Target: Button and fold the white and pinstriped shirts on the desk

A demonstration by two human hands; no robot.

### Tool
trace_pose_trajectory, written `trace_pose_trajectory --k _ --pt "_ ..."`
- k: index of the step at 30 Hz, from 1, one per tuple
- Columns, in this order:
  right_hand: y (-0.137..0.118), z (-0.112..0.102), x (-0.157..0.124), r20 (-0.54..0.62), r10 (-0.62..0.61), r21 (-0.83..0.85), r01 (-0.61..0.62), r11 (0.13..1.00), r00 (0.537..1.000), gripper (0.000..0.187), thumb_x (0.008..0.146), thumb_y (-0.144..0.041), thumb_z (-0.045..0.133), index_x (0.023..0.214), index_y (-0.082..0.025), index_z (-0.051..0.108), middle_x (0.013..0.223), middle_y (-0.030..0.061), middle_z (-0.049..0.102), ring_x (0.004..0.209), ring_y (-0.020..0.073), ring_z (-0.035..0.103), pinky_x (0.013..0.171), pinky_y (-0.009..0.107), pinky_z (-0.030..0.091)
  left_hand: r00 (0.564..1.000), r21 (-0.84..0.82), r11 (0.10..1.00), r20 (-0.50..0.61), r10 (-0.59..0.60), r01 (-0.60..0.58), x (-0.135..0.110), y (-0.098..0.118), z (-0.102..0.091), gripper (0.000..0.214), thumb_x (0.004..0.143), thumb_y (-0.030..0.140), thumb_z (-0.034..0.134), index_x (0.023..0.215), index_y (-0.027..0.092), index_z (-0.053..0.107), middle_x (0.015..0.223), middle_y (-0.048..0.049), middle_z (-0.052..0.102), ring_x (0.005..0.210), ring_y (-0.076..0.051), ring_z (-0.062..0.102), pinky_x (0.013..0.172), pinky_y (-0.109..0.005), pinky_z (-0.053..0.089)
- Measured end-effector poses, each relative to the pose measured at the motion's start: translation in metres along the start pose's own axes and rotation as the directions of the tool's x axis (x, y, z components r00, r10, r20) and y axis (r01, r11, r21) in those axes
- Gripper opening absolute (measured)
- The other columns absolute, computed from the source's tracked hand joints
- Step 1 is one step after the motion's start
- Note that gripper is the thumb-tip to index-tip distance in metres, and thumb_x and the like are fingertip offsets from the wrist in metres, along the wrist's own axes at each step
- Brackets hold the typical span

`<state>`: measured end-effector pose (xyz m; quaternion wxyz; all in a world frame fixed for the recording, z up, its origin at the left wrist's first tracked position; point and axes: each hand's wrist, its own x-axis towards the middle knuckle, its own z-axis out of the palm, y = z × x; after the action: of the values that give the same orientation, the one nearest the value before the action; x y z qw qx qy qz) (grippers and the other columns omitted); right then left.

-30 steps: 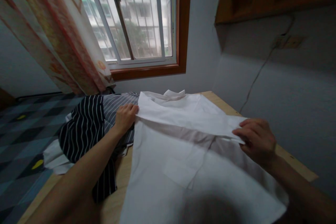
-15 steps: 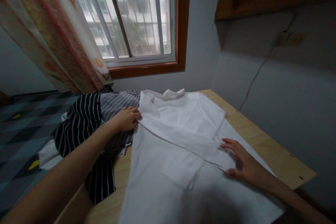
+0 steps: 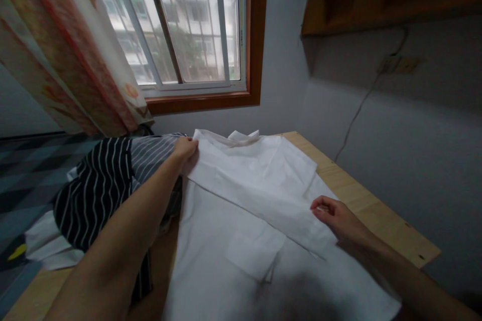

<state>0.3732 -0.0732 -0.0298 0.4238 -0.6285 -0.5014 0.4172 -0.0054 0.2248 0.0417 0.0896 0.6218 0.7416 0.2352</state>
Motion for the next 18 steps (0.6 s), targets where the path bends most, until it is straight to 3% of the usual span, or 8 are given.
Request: trace_pose_trajectory --k 4,8,10,15,18 --pt "-0.004 -0.001 0.007 -0.135 -0.183 -0.057 0.177 0.983 0.974 0.025 0.07 -0.043 0.067 0.076 -0.019 0.062 0.076 0.0024 0.061 0.071 0.0172 0.056 0.062 0.027 0.042 0.993 0.011 1.0 -0.116 -0.018 0.02 0.008 0.006 -0.003 0.034 0.093 0.03 0.038 0.104 0.01 0.064 0.108 -0.0188 0.067 0.099 -0.028 0.064 0.081 -0.035 0.048" --pt "0.007 0.015 0.026 -0.093 -0.033 0.101 0.043 0.994 0.995 0.031 0.067 -0.042 0.067 0.084 -0.018 0.061 0.077 0.003 0.064 0.069 0.0175 0.057 0.061 0.028 0.043 0.984 0.118 0.99 -0.173 -0.05 0.071 0.004 0.004 -0.005 0.037 0.093 0.033 0.041 0.115 0.008 0.057 0.114 -0.0267 0.063 0.108 -0.037 0.06 0.085 -0.047 0.046" --pt "0.015 0.022 0.035 -0.037 0.023 0.077 -0.02 0.997 0.999 0.03 0.066 -0.039 0.065 0.087 -0.017 0.062 0.08 0.0042 0.065 0.07 0.0188 0.059 0.063 0.03 0.045 0.984 0.163 0.985 -0.174 -0.033 0.062 0.002 0.0 -0.005 0.041 0.09 0.036 0.048 0.117 0.006 0.056 0.115 -0.0293 0.062 0.11 -0.041 0.059 0.087 -0.052 0.045" --pt "0.032 0.024 0.04 -0.01 -0.116 -0.145 0.113 0.983 0.993 0.023 0.07 -0.03 0.061 0.088 -0.017 0.066 0.095 0.0065 0.068 0.093 0.0234 0.062 0.083 0.035 0.046 0.996 0.238 0.971 -0.093 0.002 0.021 0.005 -0.012 -0.01 0.039 0.086 0.043 0.052 0.102 0.01 0.065 0.111 -0.026 0.065 0.104 -0.041 0.061 0.081 -0.049 0.047" --pt "0.037 0.023 0.036 0.012 -0.091 -0.082 0.091 0.992 0.996 0.025 0.072 -0.032 0.06 0.093 -0.019 0.065 0.093 0.0043 0.068 0.077 0.0192 0.062 0.066 0.03 0.048 0.988 0.267 0.964 -0.153 0.026 0.016 0.007 -0.017 -0.012 0.033 0.089 0.038 0.047 0.094 0.012 0.067 0.107 -0.0241 0.066 0.101 -0.04 0.063 0.077 -0.046 0.047"
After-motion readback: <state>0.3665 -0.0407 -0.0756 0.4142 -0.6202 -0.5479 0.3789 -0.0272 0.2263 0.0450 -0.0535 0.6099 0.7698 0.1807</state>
